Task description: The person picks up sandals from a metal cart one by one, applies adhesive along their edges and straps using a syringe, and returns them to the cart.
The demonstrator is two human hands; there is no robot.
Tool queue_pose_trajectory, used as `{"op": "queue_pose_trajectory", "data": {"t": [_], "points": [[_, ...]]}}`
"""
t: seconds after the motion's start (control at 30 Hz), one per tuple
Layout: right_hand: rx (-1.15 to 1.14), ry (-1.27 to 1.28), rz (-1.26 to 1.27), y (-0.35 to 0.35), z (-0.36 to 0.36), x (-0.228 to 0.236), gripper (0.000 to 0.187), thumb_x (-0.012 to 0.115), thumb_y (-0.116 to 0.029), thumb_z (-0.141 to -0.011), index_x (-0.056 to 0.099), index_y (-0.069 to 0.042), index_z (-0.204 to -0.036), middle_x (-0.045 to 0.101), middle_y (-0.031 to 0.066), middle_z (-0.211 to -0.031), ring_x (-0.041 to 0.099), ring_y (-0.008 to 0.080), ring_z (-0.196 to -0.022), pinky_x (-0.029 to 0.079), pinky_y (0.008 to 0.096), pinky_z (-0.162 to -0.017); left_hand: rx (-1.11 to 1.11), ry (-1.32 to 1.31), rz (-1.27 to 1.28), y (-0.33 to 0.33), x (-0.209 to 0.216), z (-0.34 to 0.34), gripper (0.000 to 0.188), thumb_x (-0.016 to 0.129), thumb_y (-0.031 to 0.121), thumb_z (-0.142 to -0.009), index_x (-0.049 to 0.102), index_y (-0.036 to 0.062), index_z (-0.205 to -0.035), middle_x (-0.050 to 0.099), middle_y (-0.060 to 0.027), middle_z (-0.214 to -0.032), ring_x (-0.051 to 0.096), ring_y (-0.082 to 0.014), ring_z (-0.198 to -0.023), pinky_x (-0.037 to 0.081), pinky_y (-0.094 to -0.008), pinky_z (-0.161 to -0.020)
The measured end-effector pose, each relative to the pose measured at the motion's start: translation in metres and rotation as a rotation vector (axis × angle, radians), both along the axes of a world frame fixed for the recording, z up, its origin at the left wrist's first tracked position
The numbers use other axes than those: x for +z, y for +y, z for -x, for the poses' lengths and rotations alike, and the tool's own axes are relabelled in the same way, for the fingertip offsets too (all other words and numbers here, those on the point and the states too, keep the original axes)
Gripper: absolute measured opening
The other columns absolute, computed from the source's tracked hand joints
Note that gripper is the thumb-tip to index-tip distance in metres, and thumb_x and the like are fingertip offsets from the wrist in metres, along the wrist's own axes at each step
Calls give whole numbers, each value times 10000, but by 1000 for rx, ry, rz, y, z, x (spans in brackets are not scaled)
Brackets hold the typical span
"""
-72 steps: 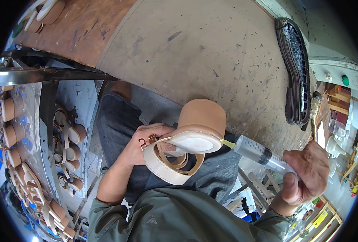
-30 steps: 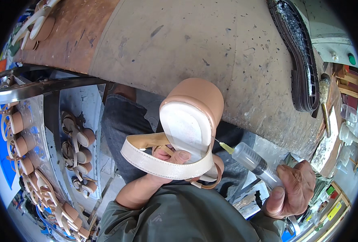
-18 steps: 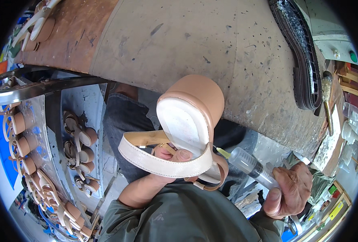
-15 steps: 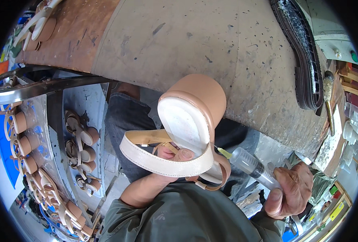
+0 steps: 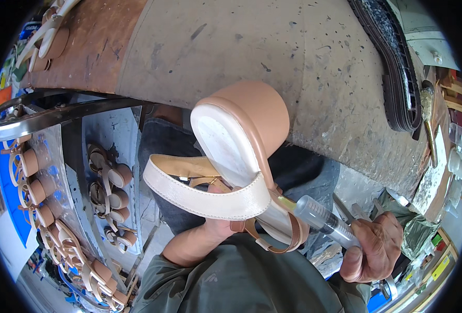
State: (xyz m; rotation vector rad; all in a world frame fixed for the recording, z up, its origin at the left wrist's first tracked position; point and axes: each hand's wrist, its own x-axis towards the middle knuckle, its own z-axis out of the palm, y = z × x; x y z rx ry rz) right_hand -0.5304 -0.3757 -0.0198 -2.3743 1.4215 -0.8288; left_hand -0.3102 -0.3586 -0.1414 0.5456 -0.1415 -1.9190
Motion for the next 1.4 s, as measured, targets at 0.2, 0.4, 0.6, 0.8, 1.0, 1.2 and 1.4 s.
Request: {"op": "queue_pose_trajectory", "data": {"t": [0.2,0.4,0.6,0.8,1.0,1.2,1.4], "points": [[-35,19,14,8,-2,-3,284,528,-232,-770,627,28,-825,555,91,-523,419,149,-398,288,295,-428,-3,-420,15,21,-7,-5,448,622,270,-818,463,-8,-1130,551,-203,-1022,551,-367,-996,489,-470,-819],[-42,51,69,11,1,-2,293,525,-219,-743,635,33,-847,556,96,-518,421,151,-396,293,286,-423,-100,-626,-12,21,-1,-1,416,572,230,-852,445,-9,-1167,529,-207,-1063,547,-374,-1001,482,-490,-847],[-40,94,16,12,1,6,284,518,-205,-740,629,34,-845,560,104,-527,419,148,-402,295,280,-414,-75,-664,34,21,-2,-5,402,545,226,-870,442,-10,-1179,525,-211,-1069,548,-377,-994,483,-495,-844],[-71,119,-101,16,3,15,330,517,-279,-816,626,32,-814,565,126,-576,434,205,-458,320,330,-465,-66,-698,93,20,-7,-8,434,550,288,-863,461,-23,-1154,540,-218,-1028,558,-379,-967,491,-481,-824],[-29,194,-113,10,0,24,327,516,-289,-825,628,18,-814,564,124,-567,419,197,-456,318,334,-473,-24,-617,30,22,-10,-12,452,567,333,-850,476,-22,-1115,558,-212,-970,575,-362,-927,498,-460,-807],[32,234,-135,9,8,26,291,508,-241,-808,617,28,-826,563,127,-561,424,190,-443,323,327,-481,9,-426,4,5,-2,-9,454,590,388,-839,490,4,-1058,571,-180,-942,589,-328,-878,504,-424,-783],[122,235,-164,4,14,29,263,492,-200,-779,615,27,-829,565,119,-559,450,182,-449,322,321,-465,33,-304,21,2,0,-6,429,615,368,-829,489,29,-1061,574,-150,-937,589,-320,-878,507,-408,-778]]}}
